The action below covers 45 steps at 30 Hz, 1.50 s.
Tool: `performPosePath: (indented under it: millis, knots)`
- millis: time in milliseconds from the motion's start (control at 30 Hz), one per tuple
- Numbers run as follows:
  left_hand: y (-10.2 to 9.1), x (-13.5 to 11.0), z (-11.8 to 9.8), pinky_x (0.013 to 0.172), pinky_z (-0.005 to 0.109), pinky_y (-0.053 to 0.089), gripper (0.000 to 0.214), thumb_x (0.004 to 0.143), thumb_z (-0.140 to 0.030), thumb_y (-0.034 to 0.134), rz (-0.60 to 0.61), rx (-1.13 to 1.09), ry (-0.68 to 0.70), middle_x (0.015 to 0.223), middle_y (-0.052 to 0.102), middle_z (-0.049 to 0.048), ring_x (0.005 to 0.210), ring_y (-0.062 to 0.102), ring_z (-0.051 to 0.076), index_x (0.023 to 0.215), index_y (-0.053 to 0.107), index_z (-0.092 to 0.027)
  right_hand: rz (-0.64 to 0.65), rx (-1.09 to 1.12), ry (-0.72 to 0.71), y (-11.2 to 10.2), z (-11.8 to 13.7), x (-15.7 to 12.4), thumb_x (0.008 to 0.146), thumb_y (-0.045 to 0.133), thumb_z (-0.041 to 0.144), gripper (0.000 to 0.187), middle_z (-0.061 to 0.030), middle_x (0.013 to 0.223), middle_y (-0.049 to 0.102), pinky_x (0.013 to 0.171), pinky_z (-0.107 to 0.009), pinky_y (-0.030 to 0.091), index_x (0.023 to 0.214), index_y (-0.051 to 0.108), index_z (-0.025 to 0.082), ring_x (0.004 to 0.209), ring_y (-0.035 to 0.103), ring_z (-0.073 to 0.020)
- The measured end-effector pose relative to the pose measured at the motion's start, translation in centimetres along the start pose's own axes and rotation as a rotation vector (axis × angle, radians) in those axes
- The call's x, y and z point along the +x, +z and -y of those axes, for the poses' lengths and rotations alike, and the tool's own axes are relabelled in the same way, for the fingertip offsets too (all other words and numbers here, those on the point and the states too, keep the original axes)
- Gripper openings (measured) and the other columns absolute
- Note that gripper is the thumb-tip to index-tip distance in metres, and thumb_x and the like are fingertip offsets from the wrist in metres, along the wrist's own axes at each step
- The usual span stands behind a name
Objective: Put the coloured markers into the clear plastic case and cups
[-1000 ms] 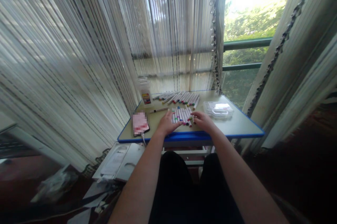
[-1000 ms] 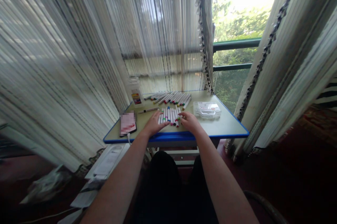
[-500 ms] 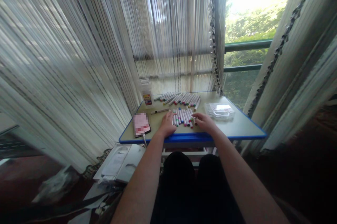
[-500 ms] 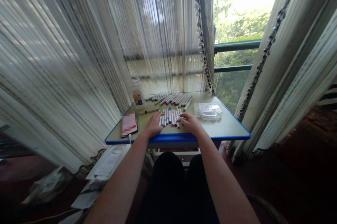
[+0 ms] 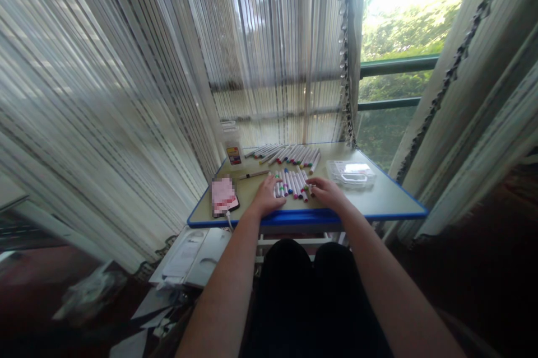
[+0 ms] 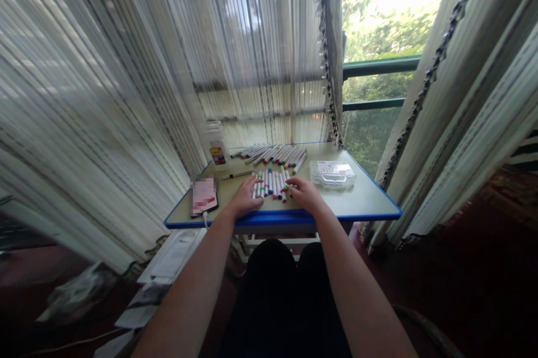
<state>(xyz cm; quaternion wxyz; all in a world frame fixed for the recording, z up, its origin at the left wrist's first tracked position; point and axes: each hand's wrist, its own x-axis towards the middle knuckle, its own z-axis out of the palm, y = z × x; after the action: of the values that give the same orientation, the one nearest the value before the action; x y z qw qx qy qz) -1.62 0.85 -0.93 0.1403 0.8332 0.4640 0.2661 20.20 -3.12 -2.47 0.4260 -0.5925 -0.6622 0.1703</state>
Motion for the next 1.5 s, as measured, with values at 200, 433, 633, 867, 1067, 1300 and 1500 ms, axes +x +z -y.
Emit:
performPosePath:
  millis: [200, 433, 633, 867, 1067, 1300, 1500]
  knots:
    - [0.0, -0.2, 0.0, 0.113, 0.035, 0.025, 0.063, 0.062, -0.023, 0.062, 0.013, 0.013, 0.023, 0.141, 0.04, 0.0142, 0.133, 0.035, 0.027, 0.124, 0.052, -0.014, 0.011, -0.001, 0.011, -0.1, 0.0, 0.0, 0.075, 0.049, 0.015, 0.034, -0.0054, 0.083, 0.071, 0.076, -0.029, 0.049, 0.102, 0.068, 0.016, 0.073, 0.064, -0.016]
    - [0.1, 0.1, 0.4, 0.114, 0.039, 0.024, 0.082, 0.055, -0.005, 0.054, -0.034, -0.042, 0.027, 0.141, 0.039, 0.0132, 0.134, 0.033, 0.026, 0.134, 0.038, -0.014, -0.002, -0.031, -0.009, -0.2, 0.3, -0.1, 0.076, 0.049, 0.016, 0.032, -0.0048, 0.083, 0.072, 0.077, -0.029, 0.049, 0.101, 0.069, 0.018, 0.075, 0.064, -0.0166]
    - [0.2, 0.2, 0.4, 0.113, 0.037, 0.026, 0.074, 0.059, -0.005, 0.054, -0.075, -0.074, -0.012, 0.139, 0.041, 0.0131, 0.132, 0.036, 0.024, 0.131, 0.041, -0.013, -0.006, -0.014, -0.016, -0.2, 0.2, -0.1, 0.075, 0.049, 0.015, 0.032, -0.0058, 0.089, 0.072, 0.079, -0.03, 0.049, 0.1, 0.069, 0.018, 0.08, 0.065, -0.0171]
    - [0.2, 0.0, 0.2, 0.112, 0.036, 0.028, 0.076, 0.061, -0.005, 0.053, -0.09, -0.108, -0.086, 0.14, 0.041, 0.0142, 0.131, 0.037, 0.024, 0.134, 0.038, -0.013, -0.04, 0.128, -0.078, 0.2, -0.8, 0.2, 0.072, 0.049, 0.013, 0.032, -0.0065, 0.106, 0.068, 0.088, -0.033, 0.048, 0.095, 0.07, 0.019, 0.097, 0.062, -0.0182]
    - [0.1, 0.0, 0.2, 0.111, 0.035, 0.03, 0.07, 0.06, -0.004, 0.052, -0.084, -0.106, -0.071, 0.134, 0.046, 0.0134, 0.127, 0.043, 0.024, 0.129, 0.045, -0.012, 0.018, 0.134, 0.017, 0.0, -0.4, 0.0, 0.075, 0.05, 0.017, 0.032, -0.0056, 0.093, 0.071, 0.078, -0.03, 0.05, 0.101, 0.068, 0.018, 0.075, 0.065, -0.0149]
    - [0.1, 0.0, 0.2, 0.111, 0.038, 0.03, 0.067, 0.057, -0.002, 0.052, -0.105, -0.127, -0.039, 0.133, 0.047, 0.0155, 0.127, 0.042, 0.026, 0.123, 0.051, -0.01, 0.036, 0.123, 0.013, -0.2, -0.4, 0.1, 0.075, 0.048, 0.018, 0.035, -0.0061, 0.088, 0.072, 0.073, -0.029, 0.05, 0.103, 0.068, 0.016, 0.071, 0.064, -0.0151]
    - [0.1, 0.7, -0.2, 0.11, 0.042, 0.031, 0.056, 0.061, -0.005, 0.053, -0.244, -0.141, 0.007, 0.129, 0.052, 0.0144, 0.125, 0.044, 0.027, 0.117, 0.055, -0.012, -0.015, 0.085, -0.05, 0.0, 0.1, -0.2, 0.073, 0.047, 0.018, 0.035, -0.0061, 0.088, 0.072, 0.078, -0.034, 0.05, 0.1, 0.069, 0.017, 0.081, 0.065, -0.0195]
